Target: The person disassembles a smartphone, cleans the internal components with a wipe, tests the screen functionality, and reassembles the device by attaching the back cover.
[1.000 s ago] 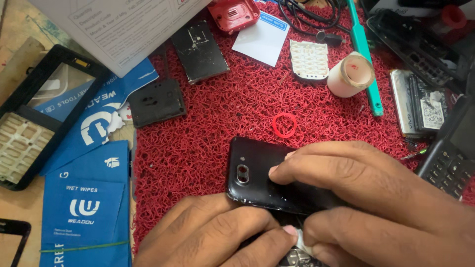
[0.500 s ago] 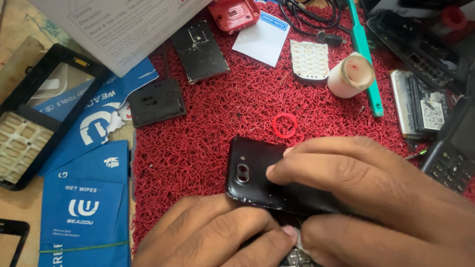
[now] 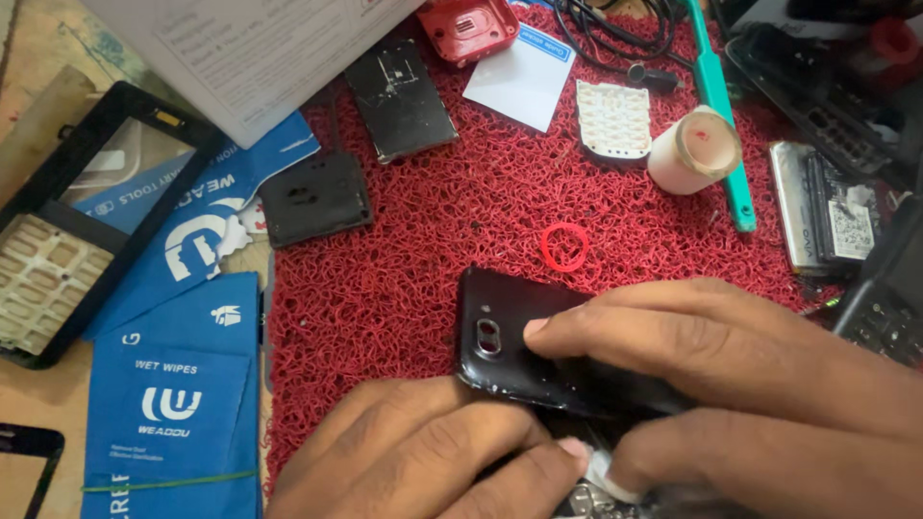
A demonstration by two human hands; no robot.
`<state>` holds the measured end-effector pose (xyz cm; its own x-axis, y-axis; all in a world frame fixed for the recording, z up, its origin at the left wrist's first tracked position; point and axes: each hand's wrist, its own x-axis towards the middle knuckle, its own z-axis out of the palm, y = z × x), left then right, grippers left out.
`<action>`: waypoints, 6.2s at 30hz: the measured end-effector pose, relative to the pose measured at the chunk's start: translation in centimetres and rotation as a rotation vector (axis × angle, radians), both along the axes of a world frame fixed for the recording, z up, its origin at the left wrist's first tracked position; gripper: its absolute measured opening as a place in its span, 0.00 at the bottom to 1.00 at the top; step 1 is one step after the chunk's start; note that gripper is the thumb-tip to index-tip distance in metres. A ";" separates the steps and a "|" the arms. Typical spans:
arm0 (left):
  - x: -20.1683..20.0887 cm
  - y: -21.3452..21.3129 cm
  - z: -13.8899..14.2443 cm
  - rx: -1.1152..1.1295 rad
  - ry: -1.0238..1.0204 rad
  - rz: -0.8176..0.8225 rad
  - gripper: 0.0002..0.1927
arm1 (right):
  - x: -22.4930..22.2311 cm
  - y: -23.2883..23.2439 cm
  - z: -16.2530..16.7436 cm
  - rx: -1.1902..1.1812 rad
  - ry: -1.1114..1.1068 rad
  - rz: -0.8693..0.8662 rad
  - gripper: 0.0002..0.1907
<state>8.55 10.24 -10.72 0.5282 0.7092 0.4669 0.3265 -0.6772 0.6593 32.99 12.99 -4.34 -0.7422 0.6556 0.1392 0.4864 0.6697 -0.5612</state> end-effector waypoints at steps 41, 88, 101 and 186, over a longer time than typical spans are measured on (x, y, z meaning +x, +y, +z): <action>-1.1 0.6 -0.3 -0.080 0.000 -0.103 0.16 | 0.8 1.3 0.7 -0.231 0.031 0.021 0.07; -0.8 0.6 -1.4 0.000 0.018 -0.072 0.14 | 0.5 0.2 -0.7 -0.165 0.003 -0.063 0.14; -0.6 0.4 -1.4 0.052 0.005 -0.018 0.15 | 0.3 0.4 -0.5 -0.111 0.017 -0.057 0.12; 0.0 -0.2 -1.1 0.111 0.110 0.111 0.08 | 0.1 0.0 -0.2 -0.050 0.026 -0.086 0.11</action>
<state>8.57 10.00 -11.79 0.5016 0.7132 0.4896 0.4692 -0.6997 0.5387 33.09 13.02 -4.50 -0.6793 0.7234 0.1233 0.5259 0.5971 -0.6057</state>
